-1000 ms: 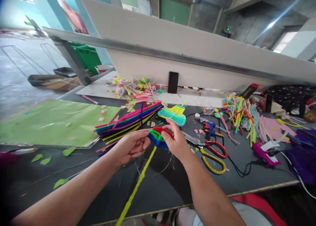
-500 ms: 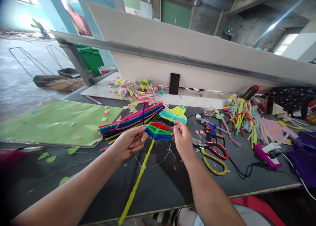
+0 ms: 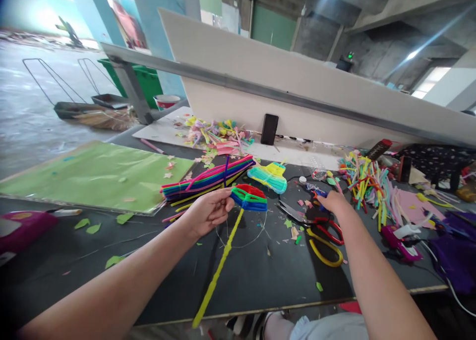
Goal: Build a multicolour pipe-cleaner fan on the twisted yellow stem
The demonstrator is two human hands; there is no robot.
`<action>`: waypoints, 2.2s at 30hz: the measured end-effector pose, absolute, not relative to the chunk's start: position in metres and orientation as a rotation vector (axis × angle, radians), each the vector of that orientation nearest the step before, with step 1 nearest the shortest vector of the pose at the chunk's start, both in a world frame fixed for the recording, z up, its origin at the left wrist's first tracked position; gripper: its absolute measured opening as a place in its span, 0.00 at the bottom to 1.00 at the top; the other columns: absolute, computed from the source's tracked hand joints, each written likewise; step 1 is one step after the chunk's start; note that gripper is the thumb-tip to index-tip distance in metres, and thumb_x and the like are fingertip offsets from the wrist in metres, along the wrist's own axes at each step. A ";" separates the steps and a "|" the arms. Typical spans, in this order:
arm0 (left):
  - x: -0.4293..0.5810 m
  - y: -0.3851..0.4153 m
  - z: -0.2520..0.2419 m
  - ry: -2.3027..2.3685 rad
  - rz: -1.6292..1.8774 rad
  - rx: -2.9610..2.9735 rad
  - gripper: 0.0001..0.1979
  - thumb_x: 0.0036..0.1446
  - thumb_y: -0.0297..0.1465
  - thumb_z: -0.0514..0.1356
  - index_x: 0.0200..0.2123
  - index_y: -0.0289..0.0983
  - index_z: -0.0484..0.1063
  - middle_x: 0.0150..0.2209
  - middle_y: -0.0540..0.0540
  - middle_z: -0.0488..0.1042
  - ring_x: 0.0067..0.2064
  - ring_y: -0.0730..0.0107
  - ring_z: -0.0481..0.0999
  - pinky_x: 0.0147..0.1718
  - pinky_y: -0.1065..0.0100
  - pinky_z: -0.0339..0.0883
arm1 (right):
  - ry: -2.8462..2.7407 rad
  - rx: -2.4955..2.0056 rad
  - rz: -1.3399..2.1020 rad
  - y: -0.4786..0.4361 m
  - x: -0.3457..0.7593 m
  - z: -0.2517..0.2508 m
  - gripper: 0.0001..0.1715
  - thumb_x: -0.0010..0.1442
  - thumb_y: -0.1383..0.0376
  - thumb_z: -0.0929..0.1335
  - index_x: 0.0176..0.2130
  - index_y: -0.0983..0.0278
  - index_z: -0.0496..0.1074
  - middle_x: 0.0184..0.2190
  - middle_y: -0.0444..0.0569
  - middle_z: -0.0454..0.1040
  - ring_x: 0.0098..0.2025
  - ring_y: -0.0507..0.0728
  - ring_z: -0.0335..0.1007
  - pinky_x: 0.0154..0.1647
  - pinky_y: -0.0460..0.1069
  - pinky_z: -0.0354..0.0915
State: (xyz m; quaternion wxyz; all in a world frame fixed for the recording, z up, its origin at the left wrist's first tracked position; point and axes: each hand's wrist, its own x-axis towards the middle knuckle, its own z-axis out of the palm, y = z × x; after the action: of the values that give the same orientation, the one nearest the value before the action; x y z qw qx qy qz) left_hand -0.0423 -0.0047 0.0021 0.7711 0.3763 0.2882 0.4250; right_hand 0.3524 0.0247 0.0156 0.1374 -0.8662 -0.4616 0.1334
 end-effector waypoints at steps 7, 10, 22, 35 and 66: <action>-0.042 -0.005 0.002 0.636 0.935 0.818 0.08 0.55 0.32 0.54 0.27 0.33 0.63 0.21 0.51 0.68 0.11 0.87 0.47 0.08 0.79 0.45 | -1.062 -2.181 0.817 0.013 0.360 0.012 0.14 0.44 0.60 0.73 0.22 0.65 0.68 0.15 0.48 0.69 0.19 0.54 0.66 0.18 0.47 0.60; -0.043 -0.005 0.002 0.629 0.939 0.816 0.08 0.55 0.32 0.54 0.27 0.33 0.63 0.21 0.51 0.68 0.11 0.87 0.47 0.08 0.79 0.45 | -0.978 -1.967 0.875 0.007 0.363 0.024 0.12 0.48 0.60 0.71 0.26 0.65 0.68 0.18 0.48 0.70 0.19 0.52 0.64 0.17 0.47 0.61; -0.044 -0.003 0.008 0.690 0.923 0.795 0.14 0.57 0.33 0.53 0.21 0.33 0.62 0.16 0.52 0.64 0.10 0.88 0.45 0.08 0.79 0.43 | -1.033 -0.926 1.190 -0.035 0.267 0.044 0.20 0.52 0.53 0.68 0.44 0.58 0.71 0.37 0.50 0.72 0.28 0.53 0.63 0.19 0.47 0.59; -0.042 -0.001 0.003 0.703 0.898 0.780 0.11 0.56 0.33 0.54 0.25 0.33 0.64 0.15 0.54 0.64 0.09 0.87 0.45 0.07 0.79 0.44 | -1.054 -0.964 1.159 -0.023 0.244 0.020 0.35 0.58 0.40 0.52 0.47 0.58 0.69 0.34 0.51 0.71 0.25 0.53 0.61 0.23 0.49 0.61; -0.043 -0.002 0.005 0.693 0.932 0.790 0.09 0.56 0.31 0.54 0.25 0.33 0.62 0.20 0.51 0.68 0.11 0.88 0.47 0.07 0.80 0.45 | -1.181 -1.115 1.100 -0.036 0.232 0.017 0.31 0.55 0.40 0.59 0.28 0.63 0.69 0.20 0.47 0.67 0.19 0.52 0.59 0.14 0.46 0.53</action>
State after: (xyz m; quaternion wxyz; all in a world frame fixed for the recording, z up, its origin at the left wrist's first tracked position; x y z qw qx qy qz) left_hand -0.0431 -0.0016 0.0053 0.7634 0.3634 0.3186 0.4286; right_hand 0.2321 -0.0359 0.0174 0.5563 -0.4724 -0.5002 0.4660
